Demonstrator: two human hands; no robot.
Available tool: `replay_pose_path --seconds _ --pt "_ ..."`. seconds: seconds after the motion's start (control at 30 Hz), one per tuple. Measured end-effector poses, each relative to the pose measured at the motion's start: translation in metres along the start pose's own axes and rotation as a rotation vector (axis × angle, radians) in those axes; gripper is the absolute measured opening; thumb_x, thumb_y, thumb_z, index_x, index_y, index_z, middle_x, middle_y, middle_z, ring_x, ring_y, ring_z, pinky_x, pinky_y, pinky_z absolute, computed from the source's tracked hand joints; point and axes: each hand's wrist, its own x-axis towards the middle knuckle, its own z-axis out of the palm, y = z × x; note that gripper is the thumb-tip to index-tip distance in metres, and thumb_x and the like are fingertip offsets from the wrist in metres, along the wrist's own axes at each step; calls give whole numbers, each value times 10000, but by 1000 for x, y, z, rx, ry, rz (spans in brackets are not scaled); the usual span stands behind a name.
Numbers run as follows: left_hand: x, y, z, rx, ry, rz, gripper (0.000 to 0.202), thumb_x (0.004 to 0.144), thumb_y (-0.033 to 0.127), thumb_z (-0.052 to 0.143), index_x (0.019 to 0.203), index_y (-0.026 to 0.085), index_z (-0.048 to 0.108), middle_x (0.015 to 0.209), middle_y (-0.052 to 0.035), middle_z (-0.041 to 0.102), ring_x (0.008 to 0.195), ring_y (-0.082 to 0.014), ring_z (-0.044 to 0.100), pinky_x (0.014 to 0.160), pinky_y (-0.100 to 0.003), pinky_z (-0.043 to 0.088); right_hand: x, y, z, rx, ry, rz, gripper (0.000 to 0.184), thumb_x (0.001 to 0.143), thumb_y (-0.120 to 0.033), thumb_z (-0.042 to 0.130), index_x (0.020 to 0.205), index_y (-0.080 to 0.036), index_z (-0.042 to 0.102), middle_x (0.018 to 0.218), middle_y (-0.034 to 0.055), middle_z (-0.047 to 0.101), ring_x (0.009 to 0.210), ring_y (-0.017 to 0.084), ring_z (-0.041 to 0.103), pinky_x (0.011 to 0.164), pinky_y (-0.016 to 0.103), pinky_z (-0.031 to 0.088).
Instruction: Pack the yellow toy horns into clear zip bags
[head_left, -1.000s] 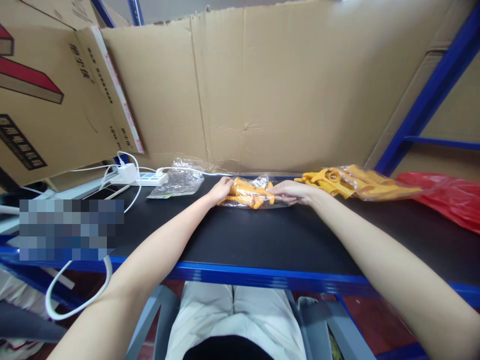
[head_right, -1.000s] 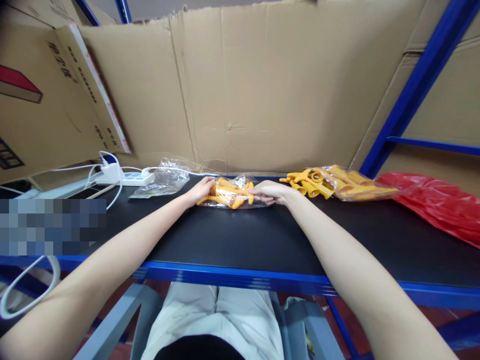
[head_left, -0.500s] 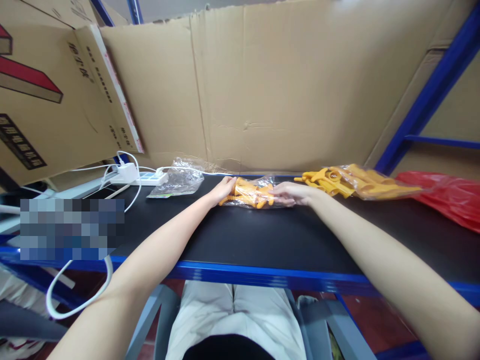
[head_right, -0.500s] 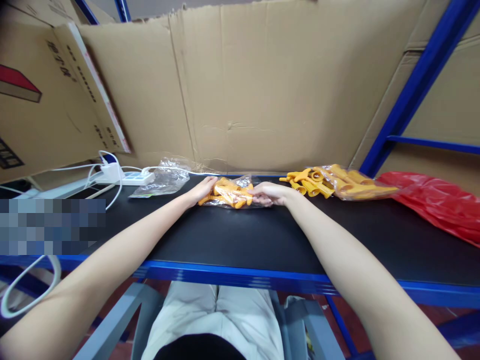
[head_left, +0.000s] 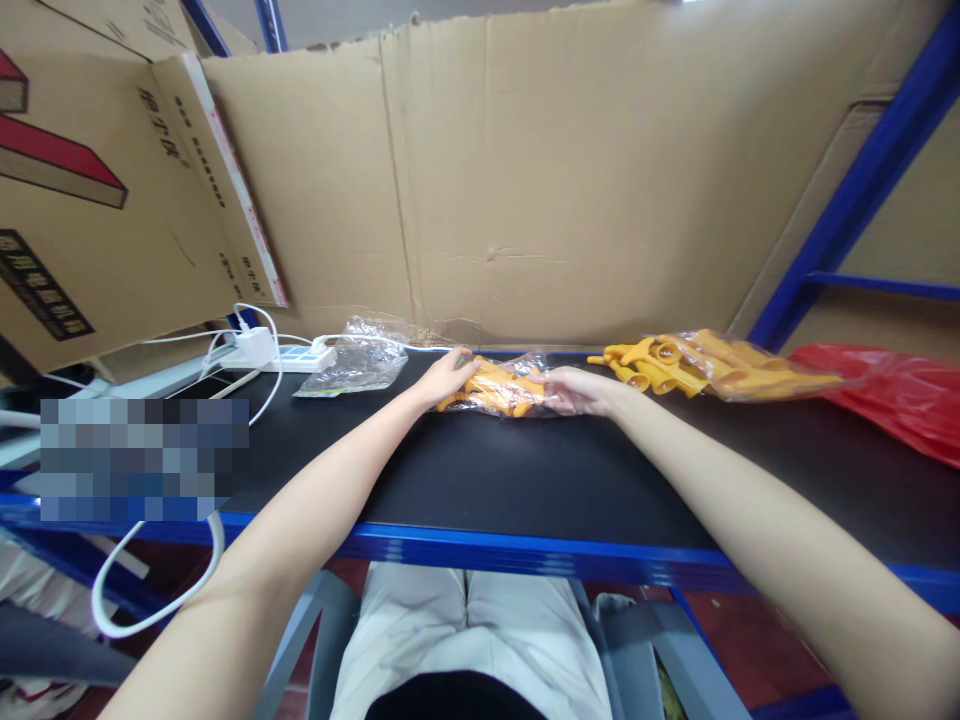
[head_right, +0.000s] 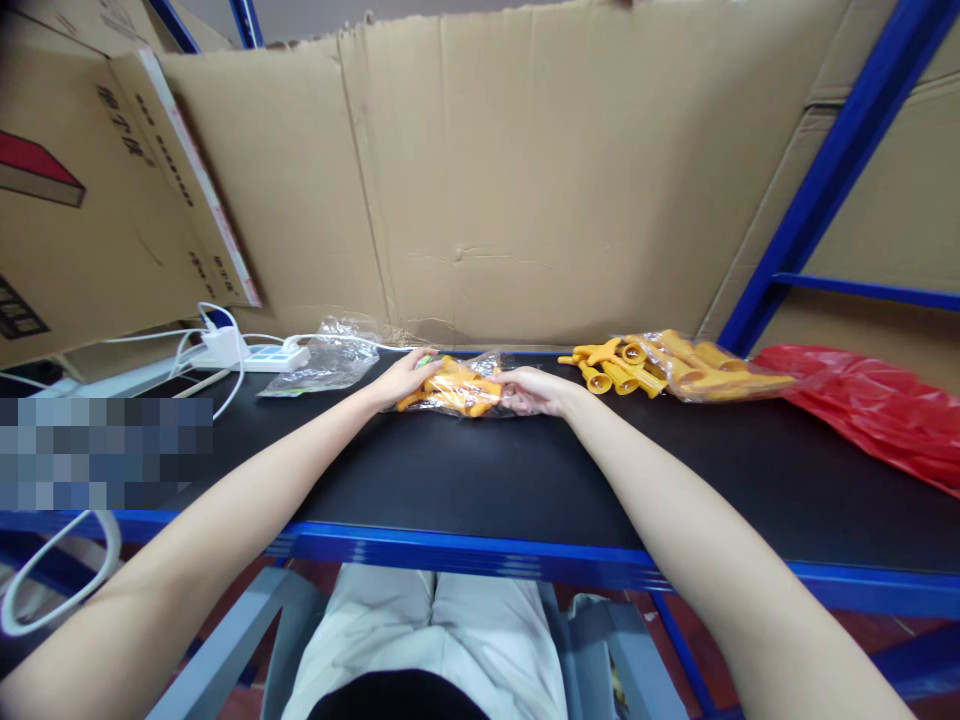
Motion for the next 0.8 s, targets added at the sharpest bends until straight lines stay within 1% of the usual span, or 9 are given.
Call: replay_pose_path --seconds 0.07,0.13,0.23,0.33,0.43,0.53,0.63,0.7,0.8 --pt "-4 9 -4 118 41 141 252 774 390 531 922 196 595 1218 -91 514 1166 -236 430 993 -340 263 0 1 -1 1 -30 -17 229 759 -327 589 695 -155 453 500 -25 495 357 39 395 302 152 245" --pt "-8 19 -6 172 10 231 211 777 367 531 822 182 621 1258 -96 486 1199 -237 401 1008 -358 246 -2 1 -1 -4 -58 -49 238 751 -332 600 694 -153 455 489 -32 480 348 34 374 301 152 235" --pt "-12 28 -6 204 -59 348 143 746 298 578 763 164 627 1255 -98 494 1221 -239 377 1003 -401 254 -8 -2 3 -16 -91 -93 245 751 -333 603 683 -146 460 468 -40 456 329 22 327 303 151 230" --pt "-15 33 -4 194 -43 425 92 754 220 559 736 155 621 1210 -103 534 1213 -223 393 997 -408 267 -11 -3 5 5 -107 -148 217 742 -299 616 698 -130 487 491 -26 484 348 23 354 317 146 257" --pt "-16 36 -3 176 -10 451 87 758 187 545 733 150 620 1184 -109 554 1200 -222 413 991 -410 283 -11 -3 6 12 -167 -174 202 728 -286 625 748 -112 525 569 10 555 389 37 426 341 149 304" --pt "-18 39 -3 164 3 469 86 756 182 548 738 149 626 1168 -110 566 1196 -223 417 985 -412 294 -13 -4 9 -121 -236 -138 255 742 -349 601 735 -100 548 614 41 595 375 41 431 339 164 313" --pt "-18 38 -1 174 -27 473 94 760 194 549 742 159 634 1173 -91 566 1202 -216 409 990 -411 287 -17 -7 16 -323 -159 -123 374 772 -442 537 597 -111 532 490 23 545 316 36 368 295 170 248" --pt "-17 37 1 192 -50 450 105 764 209 547 760 163 641 1172 -80 567 1178 -212 435 982 -396 301 -21 -9 20 -426 -110 -119 444 787 -483 491 526 -125 515 424 12 501 292 33 330 278 176 207" --pt "-15 34 3 230 -126 394 134 770 232 536 795 168 651 1096 -67 612 1046 -195 539 926 -340 365 -23 -11 24 -454 -120 -138 436 796 -474 476 530 -133 531 447 19 522 304 34 337 289 179 224"
